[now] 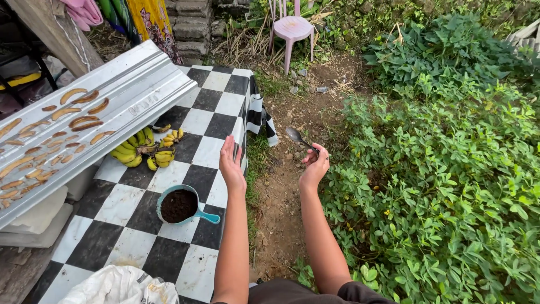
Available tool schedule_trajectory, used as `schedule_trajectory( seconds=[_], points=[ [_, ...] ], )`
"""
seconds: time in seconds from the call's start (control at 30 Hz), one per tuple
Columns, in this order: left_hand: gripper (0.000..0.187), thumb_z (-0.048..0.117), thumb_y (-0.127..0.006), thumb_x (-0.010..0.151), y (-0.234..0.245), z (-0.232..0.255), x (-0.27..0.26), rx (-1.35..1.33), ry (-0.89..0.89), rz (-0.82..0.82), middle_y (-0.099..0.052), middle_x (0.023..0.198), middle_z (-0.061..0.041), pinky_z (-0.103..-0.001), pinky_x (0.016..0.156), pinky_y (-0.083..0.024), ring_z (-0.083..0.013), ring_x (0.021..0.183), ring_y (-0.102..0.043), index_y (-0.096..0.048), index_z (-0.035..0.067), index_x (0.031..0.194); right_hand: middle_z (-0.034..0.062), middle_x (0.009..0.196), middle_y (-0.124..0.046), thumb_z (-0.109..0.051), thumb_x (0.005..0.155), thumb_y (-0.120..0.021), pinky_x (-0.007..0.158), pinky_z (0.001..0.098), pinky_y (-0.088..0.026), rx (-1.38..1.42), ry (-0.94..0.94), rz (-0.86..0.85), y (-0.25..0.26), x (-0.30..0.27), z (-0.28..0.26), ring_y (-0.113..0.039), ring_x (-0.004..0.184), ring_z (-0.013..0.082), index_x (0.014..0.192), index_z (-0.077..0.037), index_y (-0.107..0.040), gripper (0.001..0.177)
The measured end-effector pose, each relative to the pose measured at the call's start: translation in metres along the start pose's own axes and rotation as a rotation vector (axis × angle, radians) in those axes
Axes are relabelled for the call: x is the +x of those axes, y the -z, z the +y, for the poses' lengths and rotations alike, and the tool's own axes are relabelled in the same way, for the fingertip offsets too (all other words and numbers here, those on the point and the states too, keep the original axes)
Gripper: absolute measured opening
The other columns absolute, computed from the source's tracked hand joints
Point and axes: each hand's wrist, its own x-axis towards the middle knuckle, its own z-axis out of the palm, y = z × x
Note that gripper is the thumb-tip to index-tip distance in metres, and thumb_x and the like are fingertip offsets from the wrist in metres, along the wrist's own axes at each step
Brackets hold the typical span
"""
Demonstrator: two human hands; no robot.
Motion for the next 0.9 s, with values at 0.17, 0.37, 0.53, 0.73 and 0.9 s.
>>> schedule_trajectory(
  seconds=[0.17,0.37,0.53,0.73,0.9],
  points=[
    [0.058,0.041,-0.03,0.109,0.002,0.023,0.042,0.014,-0.08,0.022,-0.047,0.159,-0.016,-0.047,0.122,-0.037,-0.0278,0.152,-0.039,-0.048,0.004,0.15,0.0066,0.082,-0.062,-0.025,0.11,-0.04,0.057,0.0261,-0.047,0.049,-0.053,-0.045,-0.052,0.002,0.013,-0.053,0.062,0.0106,0.112,0.0,-0.062,0.034],
    [0.058,0.042,-0.031,0.109,0.021,0.01,0.063,0.031,-0.096,0.069,-0.048,0.158,-0.016,-0.048,0.121,-0.039,-0.028,0.152,-0.04,-0.049,0.005,0.149,0.0048,0.08,-0.062,-0.025,0.107,-0.04,0.055,0.0269,-0.048,0.003,-0.097,-0.062,-0.061,0.008,0.037,-0.053,0.06,0.0105,0.109,0.0,-0.062,0.033],
    [0.057,0.041,-0.031,0.109,0.039,0.003,0.072,0.004,-0.117,0.098,-0.048,0.157,-0.016,-0.048,0.12,-0.041,-0.0286,0.151,-0.04,-0.05,0.003,0.148,0.0055,0.08,-0.063,-0.026,0.11,-0.042,0.057,0.026,-0.045,0.002,-0.098,-0.104,-0.072,0.013,0.049,-0.053,0.062,0.0105,0.109,0.0,-0.063,0.033],
    [0.057,0.041,-0.029,0.109,0.055,0.024,0.076,0.066,-0.165,0.135,-0.047,0.158,-0.015,-0.048,0.121,-0.041,-0.0278,0.152,-0.039,-0.048,0.005,0.149,0.0055,0.081,-0.063,-0.026,0.108,-0.043,0.057,0.0272,-0.047,0.016,-0.116,-0.163,-0.097,0.0,0.063,-0.054,0.063,0.0105,0.109,-0.001,-0.064,0.032],
    [0.057,0.041,-0.028,0.11,0.056,0.031,0.079,0.075,-0.204,0.16,-0.048,0.158,-0.015,-0.047,0.121,-0.04,-0.0273,0.153,-0.039,-0.049,0.005,0.148,0.005,0.081,-0.064,-0.027,0.109,-0.042,0.059,0.0247,-0.047,-0.013,-0.179,-0.147,-0.105,-0.002,0.065,-0.054,0.065,0.0097,0.109,-0.002,-0.064,0.033]
  ],
)
